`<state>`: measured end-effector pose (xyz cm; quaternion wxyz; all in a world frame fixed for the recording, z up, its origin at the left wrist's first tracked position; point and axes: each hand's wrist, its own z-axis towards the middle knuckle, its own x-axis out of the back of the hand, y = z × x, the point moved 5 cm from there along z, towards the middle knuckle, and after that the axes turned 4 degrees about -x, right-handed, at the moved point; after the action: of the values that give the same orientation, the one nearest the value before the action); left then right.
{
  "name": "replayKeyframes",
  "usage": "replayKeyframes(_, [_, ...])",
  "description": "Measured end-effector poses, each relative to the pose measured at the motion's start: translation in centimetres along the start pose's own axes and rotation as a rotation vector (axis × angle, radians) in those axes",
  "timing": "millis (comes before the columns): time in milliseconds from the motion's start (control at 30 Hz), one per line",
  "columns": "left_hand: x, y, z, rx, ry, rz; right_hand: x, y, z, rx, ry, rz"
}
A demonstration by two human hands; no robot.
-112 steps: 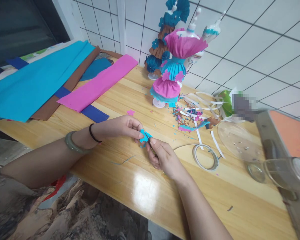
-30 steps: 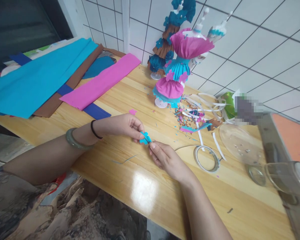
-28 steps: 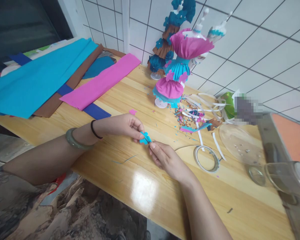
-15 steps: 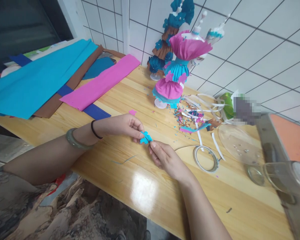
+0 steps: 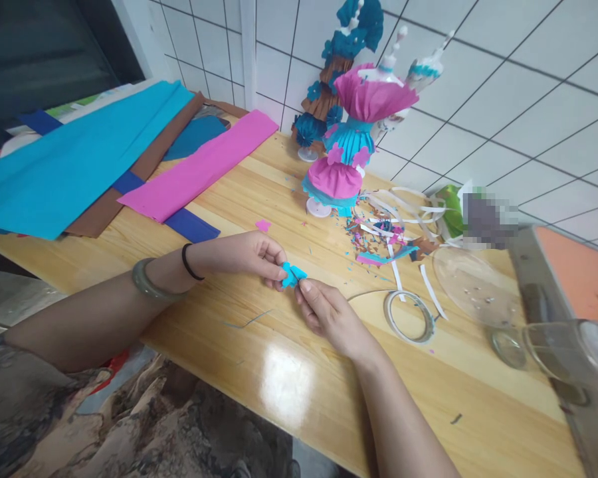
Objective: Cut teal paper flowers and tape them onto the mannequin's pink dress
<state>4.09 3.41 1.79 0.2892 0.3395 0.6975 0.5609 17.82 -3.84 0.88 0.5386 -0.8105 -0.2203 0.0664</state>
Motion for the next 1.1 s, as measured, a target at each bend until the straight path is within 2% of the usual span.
replayKeyframes(633, [-0.46,-0.7,0.35,-0.048,-0.064,0.024,-0.15,0.37,0.17,0.012,0.001,0.077])
replayKeyframes(1100, [-0.82,-0.56,0.38,-0.018,-0.05,-0.029,-0.32,0.19,0.33,0.031,0.006,0.127])
